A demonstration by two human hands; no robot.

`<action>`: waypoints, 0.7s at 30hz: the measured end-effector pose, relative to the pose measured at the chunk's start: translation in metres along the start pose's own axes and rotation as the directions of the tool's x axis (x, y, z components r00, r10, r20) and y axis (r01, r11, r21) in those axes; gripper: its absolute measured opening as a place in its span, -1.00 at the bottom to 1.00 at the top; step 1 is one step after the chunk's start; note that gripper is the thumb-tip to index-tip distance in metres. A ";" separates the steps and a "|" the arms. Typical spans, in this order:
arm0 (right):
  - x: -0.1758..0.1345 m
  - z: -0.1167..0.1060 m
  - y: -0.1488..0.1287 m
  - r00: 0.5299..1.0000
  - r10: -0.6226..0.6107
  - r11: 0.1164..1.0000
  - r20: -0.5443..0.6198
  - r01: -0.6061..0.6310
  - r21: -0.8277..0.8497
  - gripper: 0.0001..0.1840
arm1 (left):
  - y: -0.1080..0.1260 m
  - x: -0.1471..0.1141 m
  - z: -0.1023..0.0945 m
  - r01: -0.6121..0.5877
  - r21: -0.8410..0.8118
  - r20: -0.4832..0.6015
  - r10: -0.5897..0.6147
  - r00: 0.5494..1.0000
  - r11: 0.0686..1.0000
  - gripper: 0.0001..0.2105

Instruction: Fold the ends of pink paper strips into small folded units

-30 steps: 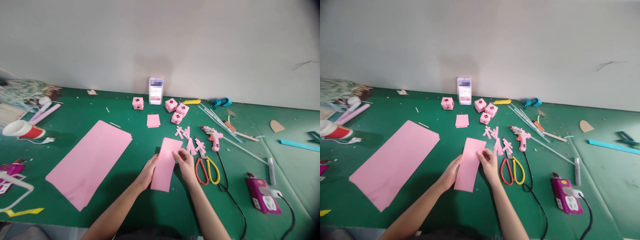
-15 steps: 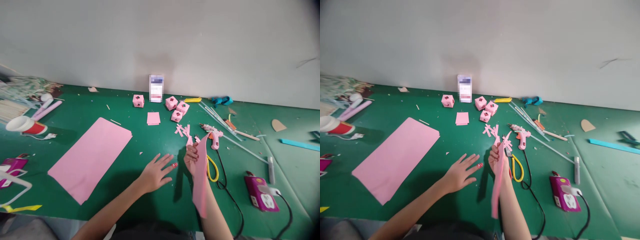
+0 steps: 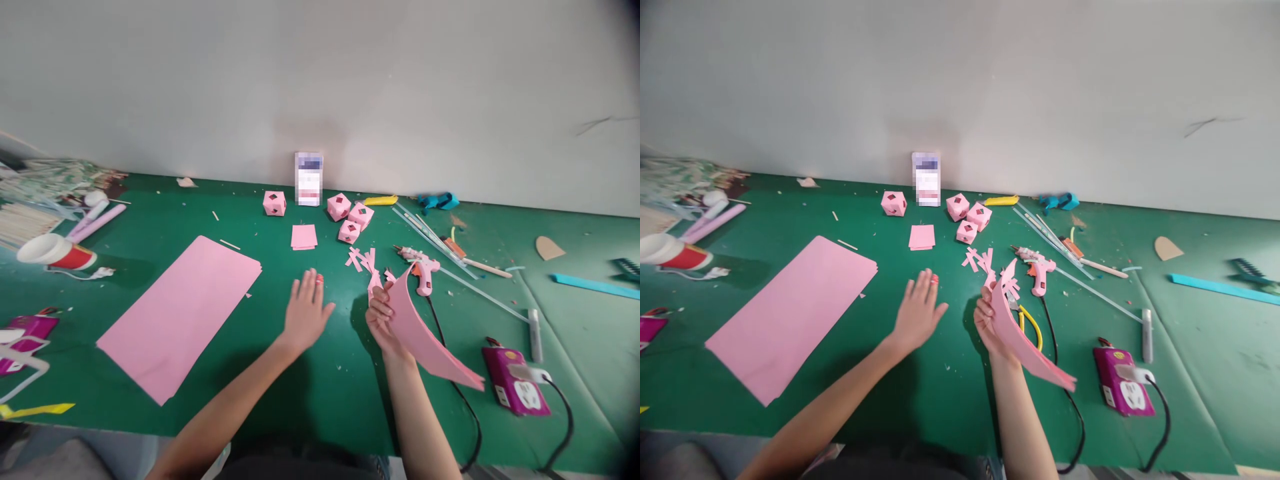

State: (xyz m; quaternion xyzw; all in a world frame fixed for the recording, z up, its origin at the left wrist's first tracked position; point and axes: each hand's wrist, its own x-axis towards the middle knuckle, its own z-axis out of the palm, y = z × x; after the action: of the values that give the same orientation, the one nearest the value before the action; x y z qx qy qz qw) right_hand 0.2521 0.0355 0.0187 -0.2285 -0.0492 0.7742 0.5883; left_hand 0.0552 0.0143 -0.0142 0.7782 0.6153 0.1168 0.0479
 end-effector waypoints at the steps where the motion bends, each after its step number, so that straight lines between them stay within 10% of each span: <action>1: -0.001 0.002 0.000 1.000 -0.030 0.999 -0.007 0.030 -0.040 -0.86 | 0.021 -0.001 0.006 -0.067 -0.021 0.009 0.067 0.998 0.998 -0.36; 7: -0.014 0.009 -0.005 0.988 -0.153 0.962 0.024 0.155 -0.225 -0.86 | 0.093 -0.017 0.016 -0.511 -0.169 0.017 0.521 0.853 0.843 -0.49; 15: -0.028 0.014 -0.004 0.983 -0.180 0.947 0.047 0.186 -0.262 -0.79 | 0.015 0.034 -0.018 -0.080 0.028 0.054 0.078 0.995 0.996 -0.68; 21: -0.026 0.008 0.000 0.984 -0.178 0.948 0.018 0.177 -0.264 -0.74 | 0.002 0.052 -0.014 -0.113 0.106 0.168 0.094 0.981 0.988 -0.65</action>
State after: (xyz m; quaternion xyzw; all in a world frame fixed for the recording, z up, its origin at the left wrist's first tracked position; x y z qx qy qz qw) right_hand 0.2539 0.0124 0.0334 -0.3016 -0.1706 0.7040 0.6199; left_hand 0.0653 0.0629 0.0060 0.8176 0.5735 0.0195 0.0470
